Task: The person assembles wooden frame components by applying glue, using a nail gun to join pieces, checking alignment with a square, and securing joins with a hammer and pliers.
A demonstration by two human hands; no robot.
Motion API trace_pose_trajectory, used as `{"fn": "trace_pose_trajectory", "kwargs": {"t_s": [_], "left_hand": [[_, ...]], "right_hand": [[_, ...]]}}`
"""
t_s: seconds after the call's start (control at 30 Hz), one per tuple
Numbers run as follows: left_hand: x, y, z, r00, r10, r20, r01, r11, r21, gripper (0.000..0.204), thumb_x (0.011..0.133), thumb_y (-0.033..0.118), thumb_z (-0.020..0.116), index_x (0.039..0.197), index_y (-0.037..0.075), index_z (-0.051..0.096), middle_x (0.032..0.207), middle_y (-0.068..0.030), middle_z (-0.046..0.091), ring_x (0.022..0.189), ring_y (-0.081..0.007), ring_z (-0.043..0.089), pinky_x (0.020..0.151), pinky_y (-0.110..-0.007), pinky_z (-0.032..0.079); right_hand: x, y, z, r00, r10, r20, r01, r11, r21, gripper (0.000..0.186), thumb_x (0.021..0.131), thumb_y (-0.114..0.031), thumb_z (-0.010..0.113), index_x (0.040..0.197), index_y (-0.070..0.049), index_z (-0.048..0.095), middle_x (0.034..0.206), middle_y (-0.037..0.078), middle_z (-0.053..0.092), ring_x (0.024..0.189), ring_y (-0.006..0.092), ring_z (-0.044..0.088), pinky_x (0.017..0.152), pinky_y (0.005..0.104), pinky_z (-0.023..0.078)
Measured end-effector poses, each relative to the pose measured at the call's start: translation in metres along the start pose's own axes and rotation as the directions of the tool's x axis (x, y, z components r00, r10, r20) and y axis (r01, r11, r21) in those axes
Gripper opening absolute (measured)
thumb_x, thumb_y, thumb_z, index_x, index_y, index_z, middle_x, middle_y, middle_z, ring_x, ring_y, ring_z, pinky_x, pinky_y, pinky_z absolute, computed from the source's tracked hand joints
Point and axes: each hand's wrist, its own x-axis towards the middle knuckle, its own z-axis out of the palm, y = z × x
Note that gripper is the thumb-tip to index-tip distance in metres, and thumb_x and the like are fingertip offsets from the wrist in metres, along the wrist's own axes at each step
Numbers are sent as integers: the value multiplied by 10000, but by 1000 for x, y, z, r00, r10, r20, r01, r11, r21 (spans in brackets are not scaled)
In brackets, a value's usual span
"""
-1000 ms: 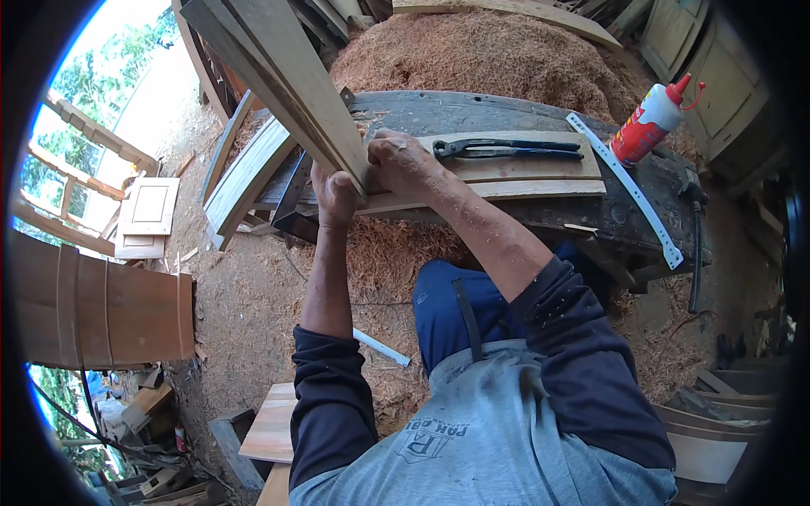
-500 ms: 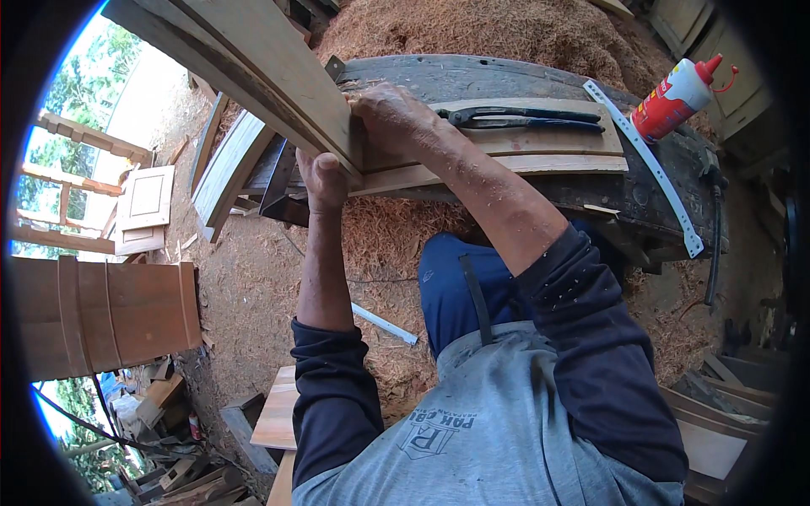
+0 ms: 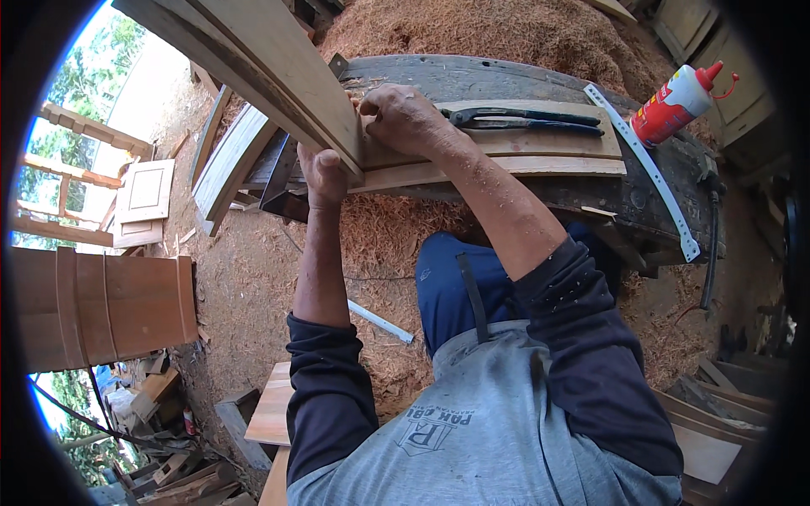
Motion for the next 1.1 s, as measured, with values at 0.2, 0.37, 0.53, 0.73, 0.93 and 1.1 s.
{"fn": "trace_pose_trajectory", "kwargs": {"t_s": [0.2, 0.37, 0.53, 0.73, 0.93, 1.1], "left_hand": [[-4, 0, -3, 999, -37, -4, 37, 999, -31, 1114, 720, 930, 440, 1181, -71, 603, 1135, -149, 666, 1054, -249, 634, 914, -398, 492], [-6, 0, 5, 998, -44, -40, 39, 994, -101, 1078, 733, 903, 473, 1183, -67, 610, 1131, -152, 671, 1051, -249, 638, 916, -395, 493], [-3, 0, -3, 1000, -7, -24, 6, 1000, -29, 1039, 753, 883, 471, 1159, -60, 630, 1125, -153, 675, 1045, -250, 642, 914, -398, 493], [-3, 4, 4, 999, -34, -32, 29, 991, -127, 1023, 754, 847, 543, 1216, -64, 579, 1157, -152, 661, 1073, -245, 628, 935, -392, 489], [-4, 11, 5, 997, -76, -10, 72, 977, -202, 1046, 728, 827, 606, 1265, -67, 532, 1195, -149, 629, 1105, -247, 609, 954, -385, 480], [-7, 1, 0, 997, -66, -38, 59, 985, -165, 1041, 734, 824, 604, 1263, -70, 532, 1204, -149, 621, 1105, -246, 604, 961, -387, 471]], "right_hand": [[-7, 3, 4, 992, -71, 107, 73, 997, -15, 140, 763, -121, 666, 865, -40, 718, 914, 135, 673, 944, 309, 656, 856, 385, 531], [0, -3, 2, 981, 38, 189, -27, 998, -64, 129, 747, -120, 670, 842, -37, 695, 898, 129, 665, 923, 306, 657, 831, 388, 529], [-11, -12, 6, 983, 9, 183, -11, 1000, 8, 131, 742, -117, 661, 836, -26, 672, 895, 140, 654, 906, 318, 653, 806, 400, 522], [-14, -18, 10, 999, -32, 34, 33, 998, -44, 137, 750, -75, 618, 857, -12, 676, 894, 157, 660, 916, 347, 653, 829, 408, 523], [5, -13, -6, 969, 40, 246, 11, 980, -201, 269, 735, -29, 594, 972, -39, 721, 983, 182, 696, 970, 354, 667, 878, 421, 535], [20, -27, -12, 942, 103, 319, -6, 957, -291, 333, 726, -25, 599, 1034, -58, 724, 1010, 188, 704, 969, 360, 675, 880, 435, 539]]}}
